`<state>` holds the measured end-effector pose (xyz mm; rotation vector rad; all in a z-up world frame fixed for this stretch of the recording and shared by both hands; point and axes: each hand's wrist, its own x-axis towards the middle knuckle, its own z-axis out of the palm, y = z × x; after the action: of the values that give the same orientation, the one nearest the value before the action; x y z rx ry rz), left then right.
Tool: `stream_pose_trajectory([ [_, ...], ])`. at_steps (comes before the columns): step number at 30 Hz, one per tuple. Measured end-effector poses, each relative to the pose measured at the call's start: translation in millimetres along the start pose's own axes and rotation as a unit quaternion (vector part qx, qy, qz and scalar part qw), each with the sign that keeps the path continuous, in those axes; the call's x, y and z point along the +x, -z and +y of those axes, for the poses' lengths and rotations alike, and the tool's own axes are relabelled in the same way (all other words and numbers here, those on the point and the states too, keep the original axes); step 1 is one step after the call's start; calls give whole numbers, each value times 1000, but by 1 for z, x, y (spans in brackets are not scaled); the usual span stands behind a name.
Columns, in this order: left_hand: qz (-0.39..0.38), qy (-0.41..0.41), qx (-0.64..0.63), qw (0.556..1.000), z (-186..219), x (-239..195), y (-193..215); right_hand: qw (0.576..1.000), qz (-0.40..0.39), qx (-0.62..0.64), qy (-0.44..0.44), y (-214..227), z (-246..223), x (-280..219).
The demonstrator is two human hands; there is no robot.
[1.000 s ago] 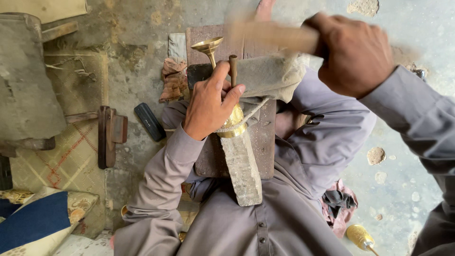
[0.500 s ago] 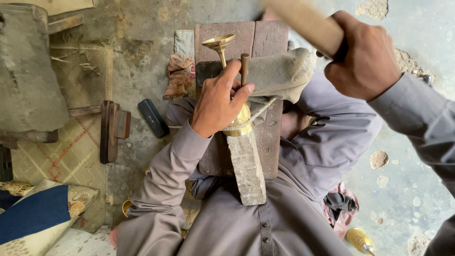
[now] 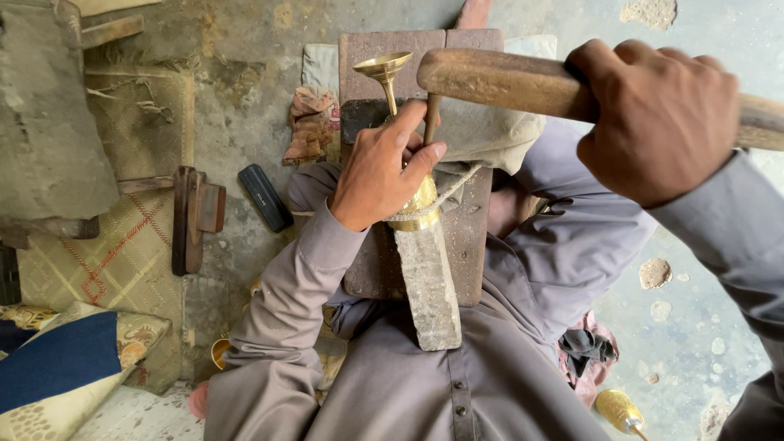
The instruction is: The person sits on the floor and repeatedly hammers a brass candlestick holder that is secured on a wooden block. They use a wooden mallet to strike the stem and body of the candlestick, rotating it occasionally to work on different sides.
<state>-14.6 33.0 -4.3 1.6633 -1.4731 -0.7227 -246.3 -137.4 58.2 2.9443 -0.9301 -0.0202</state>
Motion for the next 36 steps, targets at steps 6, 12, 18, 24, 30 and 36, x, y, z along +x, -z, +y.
stream_pose_trajectory([
  [6,-51,41,-15,998,-4,-5,11,991,119,64,16,22,-1,-16],
  [12,-19,-62,-15,998,-2,-10,13,967,49,250,4,18,8,-3],
  [18,-55,-53,-28,997,-4,-4,17,978,-28,207,22,7,-2,6],
  [24,-71,-39,-55,995,-4,-4,19,982,-122,145,6,-8,-4,17],
  [30,-64,-53,-56,995,-4,-4,19,974,-90,209,-6,-13,8,11],
  [36,-69,-57,-52,995,-7,-2,19,953,-58,296,0,-13,2,6],
])
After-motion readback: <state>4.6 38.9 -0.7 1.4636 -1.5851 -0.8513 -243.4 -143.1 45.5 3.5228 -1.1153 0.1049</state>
